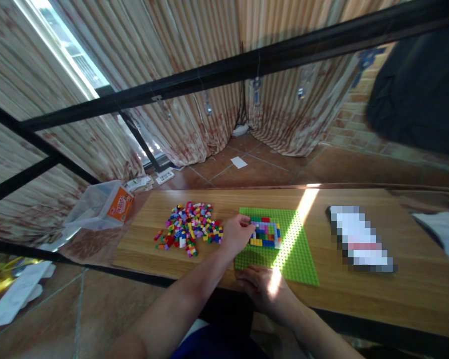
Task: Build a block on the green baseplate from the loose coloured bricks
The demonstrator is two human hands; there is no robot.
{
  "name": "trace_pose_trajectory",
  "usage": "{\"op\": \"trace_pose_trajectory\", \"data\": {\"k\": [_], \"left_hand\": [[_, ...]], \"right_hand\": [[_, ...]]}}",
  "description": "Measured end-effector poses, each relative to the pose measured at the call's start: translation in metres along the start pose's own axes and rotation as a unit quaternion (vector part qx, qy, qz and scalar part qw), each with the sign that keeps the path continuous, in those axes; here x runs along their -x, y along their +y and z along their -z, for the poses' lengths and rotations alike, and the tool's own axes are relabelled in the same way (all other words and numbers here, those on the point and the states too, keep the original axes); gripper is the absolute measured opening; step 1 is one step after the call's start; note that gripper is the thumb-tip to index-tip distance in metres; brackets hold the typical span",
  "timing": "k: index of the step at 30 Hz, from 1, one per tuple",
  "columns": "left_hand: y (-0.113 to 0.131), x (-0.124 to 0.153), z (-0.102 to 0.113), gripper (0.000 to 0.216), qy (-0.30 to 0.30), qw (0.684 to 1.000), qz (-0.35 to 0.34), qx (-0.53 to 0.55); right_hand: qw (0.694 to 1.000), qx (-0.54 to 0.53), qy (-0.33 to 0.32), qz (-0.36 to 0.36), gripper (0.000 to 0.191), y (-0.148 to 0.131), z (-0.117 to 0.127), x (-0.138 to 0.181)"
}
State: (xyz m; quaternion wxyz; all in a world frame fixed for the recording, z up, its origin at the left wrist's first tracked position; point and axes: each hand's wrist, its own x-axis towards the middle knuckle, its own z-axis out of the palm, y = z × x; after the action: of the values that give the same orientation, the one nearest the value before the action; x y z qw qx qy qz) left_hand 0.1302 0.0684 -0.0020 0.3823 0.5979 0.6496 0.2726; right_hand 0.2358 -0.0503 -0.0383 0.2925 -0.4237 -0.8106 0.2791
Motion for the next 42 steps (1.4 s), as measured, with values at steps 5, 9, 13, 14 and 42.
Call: {"op": "trace_pose_trajectory", "data": {"k": [5,9,13,14,42], "left_hand": [[-0.002,0.000,-0.003,0.021,0.004,1.000,0.008,0.011],[-0.011,-0.002,0.003,0.022,-0.014,0.996,-0.017,0.089],[-0.027,0.000,0.029,0.018,0.017,0.988,-0.066,0.136],[-0.032,0.003,0.038,0.018,0.031,0.988,-0.072,0.131],[-0.072,0.036,0.073,0.014,0.001,0.924,-0.232,-0.305]], "right_hand": [[1.000,-0.011,-0.015,-0.010,0.020,0.001,0.000,0.000],[1.000,-0.007,-0.011,-0.008,0.022,0.000,0.001,0.000],[1.000,-0.012,-0.011,-0.011,0.022,-0.001,0.003,0.000],[1.000,-0.012,-0.015,-0.011,0.022,-0.001,0.003,0.000],[0.997,0.009,-0.065,-0.033,0.028,0.003,0.004,0.000]]}}
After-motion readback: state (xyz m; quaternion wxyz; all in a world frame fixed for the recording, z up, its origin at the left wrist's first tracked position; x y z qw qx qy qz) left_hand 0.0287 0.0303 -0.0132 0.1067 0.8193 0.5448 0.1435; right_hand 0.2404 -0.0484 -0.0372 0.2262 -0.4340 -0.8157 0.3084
